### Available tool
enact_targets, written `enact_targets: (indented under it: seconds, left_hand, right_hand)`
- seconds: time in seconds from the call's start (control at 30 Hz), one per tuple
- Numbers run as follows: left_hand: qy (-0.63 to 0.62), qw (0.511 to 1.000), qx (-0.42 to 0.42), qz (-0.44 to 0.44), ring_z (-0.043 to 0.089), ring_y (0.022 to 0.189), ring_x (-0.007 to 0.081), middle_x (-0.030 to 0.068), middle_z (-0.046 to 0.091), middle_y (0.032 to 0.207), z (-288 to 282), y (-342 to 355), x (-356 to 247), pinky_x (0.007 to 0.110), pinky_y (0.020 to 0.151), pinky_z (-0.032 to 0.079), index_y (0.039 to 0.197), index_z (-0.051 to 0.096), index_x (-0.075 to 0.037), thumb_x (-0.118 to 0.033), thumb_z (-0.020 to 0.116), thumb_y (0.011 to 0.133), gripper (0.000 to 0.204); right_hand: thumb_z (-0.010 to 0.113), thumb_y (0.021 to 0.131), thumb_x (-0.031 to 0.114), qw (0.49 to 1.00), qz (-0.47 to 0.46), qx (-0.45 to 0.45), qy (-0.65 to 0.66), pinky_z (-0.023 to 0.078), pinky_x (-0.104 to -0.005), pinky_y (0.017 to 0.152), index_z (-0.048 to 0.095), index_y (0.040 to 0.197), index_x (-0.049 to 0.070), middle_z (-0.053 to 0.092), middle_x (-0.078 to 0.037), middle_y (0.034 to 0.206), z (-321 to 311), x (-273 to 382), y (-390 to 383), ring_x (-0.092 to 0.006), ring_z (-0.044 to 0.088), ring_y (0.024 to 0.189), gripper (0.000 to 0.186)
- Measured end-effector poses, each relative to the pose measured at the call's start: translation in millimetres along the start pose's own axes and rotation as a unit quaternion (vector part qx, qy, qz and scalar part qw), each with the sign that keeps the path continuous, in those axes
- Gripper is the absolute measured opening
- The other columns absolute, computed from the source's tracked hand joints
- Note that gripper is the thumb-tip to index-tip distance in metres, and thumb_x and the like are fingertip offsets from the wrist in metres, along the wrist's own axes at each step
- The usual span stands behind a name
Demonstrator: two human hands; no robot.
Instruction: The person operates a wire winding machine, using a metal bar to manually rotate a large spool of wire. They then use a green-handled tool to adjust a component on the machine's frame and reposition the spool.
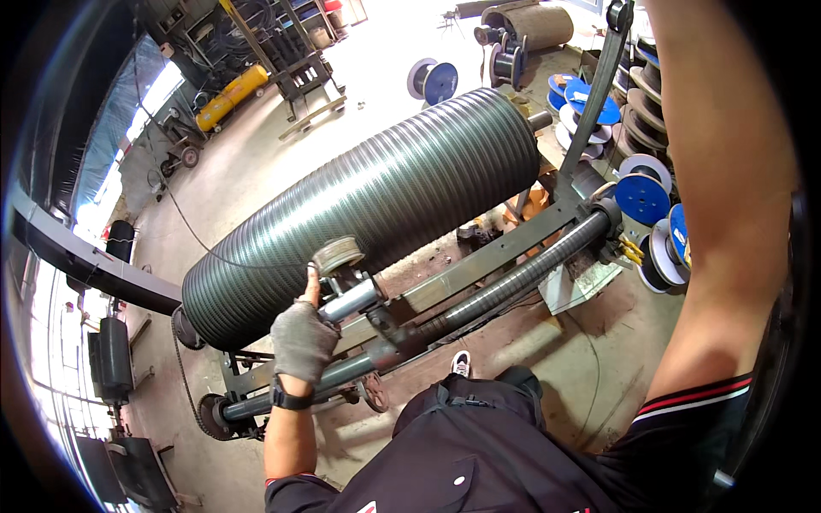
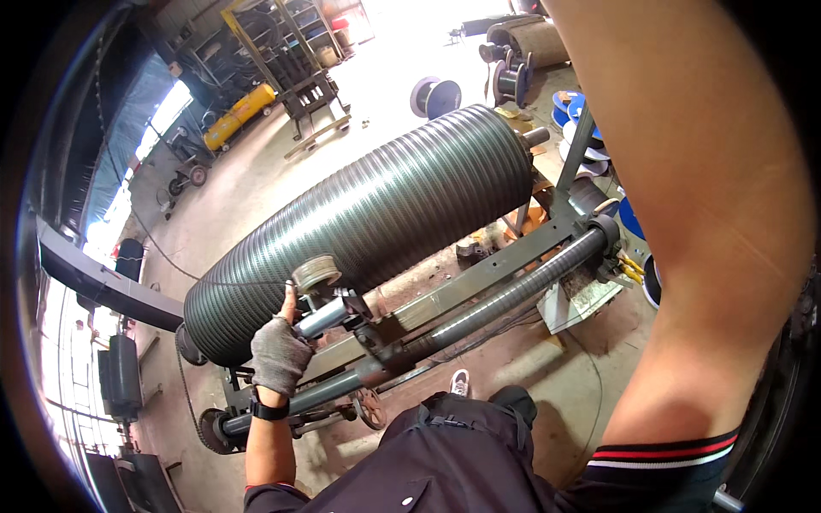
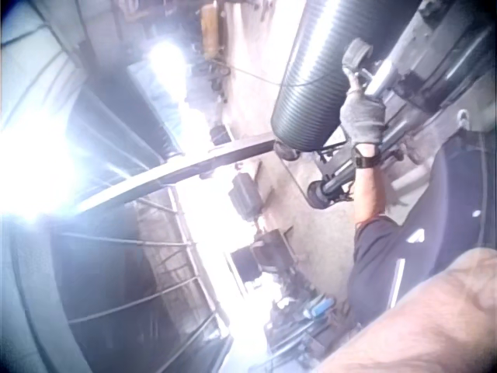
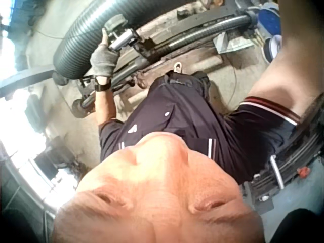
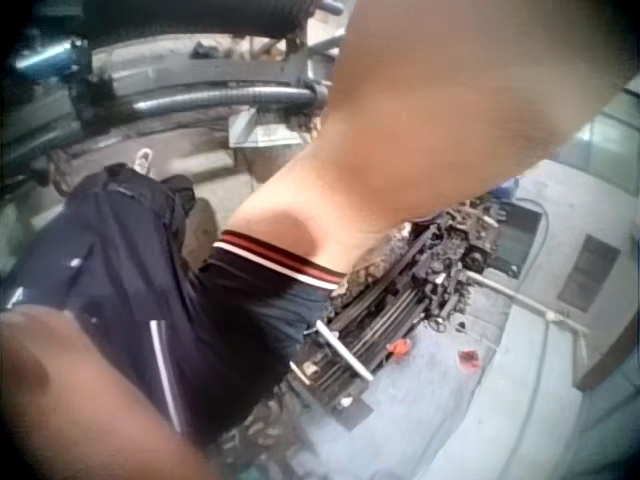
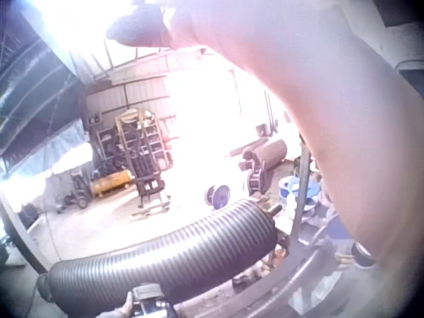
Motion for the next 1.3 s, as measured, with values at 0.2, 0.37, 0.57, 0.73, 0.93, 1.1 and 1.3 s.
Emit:
enact_targets:
  seconds: [0.2,0.37,0.57,0.73,0.93,1.1,1.3]
  left_hand:
    - [0.008,1.000,0.023,-0.007,0.073,0.081,0.0292,0.0116,0.074,0.095,16.8,30.2,-64.7,0.037,0.073,0.058,0.158,0.034,-0.019,-0.007,0.074,0.068,0.100]
    - [-0.066,0.998,-0.005,0.025,0.073,0.080,0.0312,0.0143,0.074,0.094,25.0,55.4,-132.5,0.039,0.073,0.058,0.154,0.041,-0.016,-0.004,0.071,0.069,0.091]
    - [-0.013,0.999,0.027,-0.030,0.073,0.088,0.0317,0.0150,0.074,0.105,9.9,49.5,-166.4,0.038,0.079,0.059,0.156,0.036,-0.011,-0.001,0.075,0.064,0.101]
    - [-0.104,0.994,-0.004,0.044,0.072,0.089,0.0349,0.0184,0.073,0.105,37.3,88.0,-257.3,0.039,0.078,0.058,0.154,0.039,-0.004,-0.009,0.075,0.072,0.090]
    - [-0.063,0.997,0.015,0.039,0.070,0.086,0.0352,0.0184,0.072,0.108,41.1,90.1,-301.1,0.041,0.074,0.056,0.147,0.043,0.004,-0.016,0.074,0.078,0.078]
    - [-0.080,0.996,0.024,0.012,0.071,0.096,0.0350,0.0181,0.073,0.111,43.5,98.2,-318.9,0.042,0.086,0.053,0.151,0.042,-0.003,-0.012,0.069,0.083,0.074]
    - [-0.077,0.997,0.021,0.018,0.071,0.094,0.0364,0.0187,0.072,0.110,44.2,110.2,-323.6,0.043,0.081,0.055,0.147,0.045,0.001,-0.018,0.074,0.079,0.077]
  right_hand:
    - [0.058,0.095,0.038,0.999,0.018,0.045,0.024,0.060,-0.0410,0.074,0.064,0.090,-0.002,0.069,-0.019,0.081,-37.7,-40.7,36.4,-0.0324,0.071,0.076,0.041]
    - [0.062,0.093,0.044,0.993,0.018,0.113,-0.032,0.059,-0.0416,0.073,0.068,0.086,-0.001,0.070,-0.018,0.078,-95.6,-81.7,52.1,-0.0329,0.072,0.074,0.046]
    - [0.066,0.092,0.047,0.935,-0.060,0.272,-0.221,0.058,-0.0444,0.073,0.069,0.084,-0.001,0.070,-0.019,0.080,-175.0,-167.7,-68.1,-0.0351,0.071,0.077,0.049]
    - [0.069,0.092,0.037,0.948,-0.084,0.176,-0.250,0.054,-0.0394,0.070,0.061,0.085,0.003,0.061,-0.012,0.083,-251.0,-195.2,-164.0,-0.0306,0.064,0.077,0.035]
    - [0.076,0.086,0.028,0.959,-0.054,0.168,-0.222,0.045,-0.0340,0.055,0.058,0.075,0.009,0.055,-0.005,0.069,-271.5,-209.0,-172.6,-0.0227,0.056,0.059,0.029]
    - [0.074,0.086,0.025,0.946,-0.010,0.195,-0.257,0.043,-0.0333,0.049,0.054,0.072,0.011,0.048,-0.004,0.061,-289.9,-216.5,-171.9,-0.0210,0.053,0.051,0.028]
    - [0.077,0.082,0.019,0.962,-0.015,0.183,-0.203,0.041,-0.0321,0.047,0.052,0.068,0.010,0.045,-0.003,0.060,-298.0,-222.8,-165.1,-0.0202,0.049,0.048,0.030]
Point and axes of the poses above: each hand's wrist, its own y-axis towards the middle knuckle, its own z-axis out of the palm, x = y × z, the point moved 8 cm from there along y, towards the middle knuckle
